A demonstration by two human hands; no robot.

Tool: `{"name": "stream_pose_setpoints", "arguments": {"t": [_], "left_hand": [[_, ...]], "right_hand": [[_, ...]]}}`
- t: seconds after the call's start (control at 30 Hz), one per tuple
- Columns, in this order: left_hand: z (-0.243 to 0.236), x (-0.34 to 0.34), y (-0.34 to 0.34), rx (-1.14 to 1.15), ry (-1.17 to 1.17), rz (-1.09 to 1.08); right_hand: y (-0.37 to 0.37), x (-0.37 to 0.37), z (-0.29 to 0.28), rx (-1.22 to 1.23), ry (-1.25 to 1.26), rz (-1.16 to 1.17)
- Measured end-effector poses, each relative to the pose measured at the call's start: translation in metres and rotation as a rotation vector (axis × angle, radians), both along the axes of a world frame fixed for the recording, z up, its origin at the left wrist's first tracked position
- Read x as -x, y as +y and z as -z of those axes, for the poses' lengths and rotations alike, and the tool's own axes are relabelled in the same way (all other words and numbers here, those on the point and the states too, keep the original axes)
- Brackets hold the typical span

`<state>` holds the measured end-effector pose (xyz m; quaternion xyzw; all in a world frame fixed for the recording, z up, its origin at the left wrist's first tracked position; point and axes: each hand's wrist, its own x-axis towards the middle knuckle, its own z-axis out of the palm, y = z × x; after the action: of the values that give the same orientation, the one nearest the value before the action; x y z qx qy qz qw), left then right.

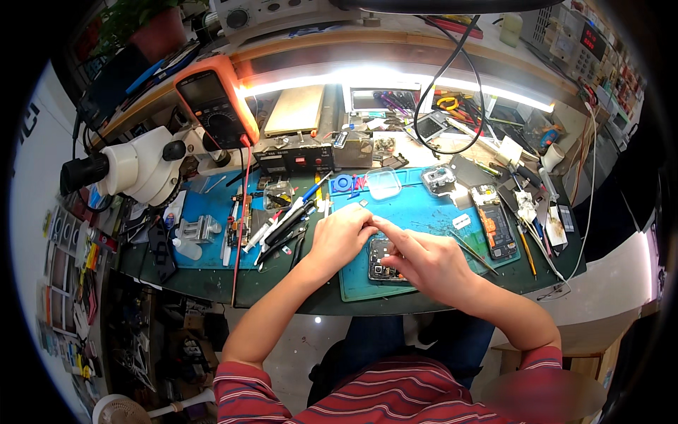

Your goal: The person works on a disassembled smartphone motherboard, using tweezers to remove and reposition small components and connectors. They repeatedly handle a small black module and a ribbon cable, adjusting their placement on the board throughout the clip.

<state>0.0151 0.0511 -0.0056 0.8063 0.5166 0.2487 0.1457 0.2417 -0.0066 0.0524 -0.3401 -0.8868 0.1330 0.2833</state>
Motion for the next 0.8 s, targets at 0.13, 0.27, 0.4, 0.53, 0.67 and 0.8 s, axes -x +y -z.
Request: {"name": "stream_pose_setpoints", "arguments": {"t": [0.13,0.27,0.4,0.53,0.67,0.8], "left_hand": [[-0.002,0.0,0.005,0.041,0.034,0.026],[-0.002,-0.001,0.004,0.046,0.044,0.021],[0.008,0.0,0.005,-0.045,0.045,0.049],[0.011,0.002,0.005,-0.059,0.0,0.05],[0.01,0.007,0.006,-0.05,-0.104,0.072],[0.002,0.007,0.005,-0.053,-0.136,0.077]], "right_hand": [[0.005,0.002,0.001,0.004,0.062,-0.066],[0.003,0.007,0.001,-0.168,0.033,-0.048],[0.002,0.005,0.004,0.135,0.067,-0.055],[0.002,0.007,0.0,-0.034,0.07,-0.035],[0.002,0.005,-0.001,0.045,0.074,-0.083],[0.002,0.006,-0.003,-0.043,0.062,-0.049]]}}
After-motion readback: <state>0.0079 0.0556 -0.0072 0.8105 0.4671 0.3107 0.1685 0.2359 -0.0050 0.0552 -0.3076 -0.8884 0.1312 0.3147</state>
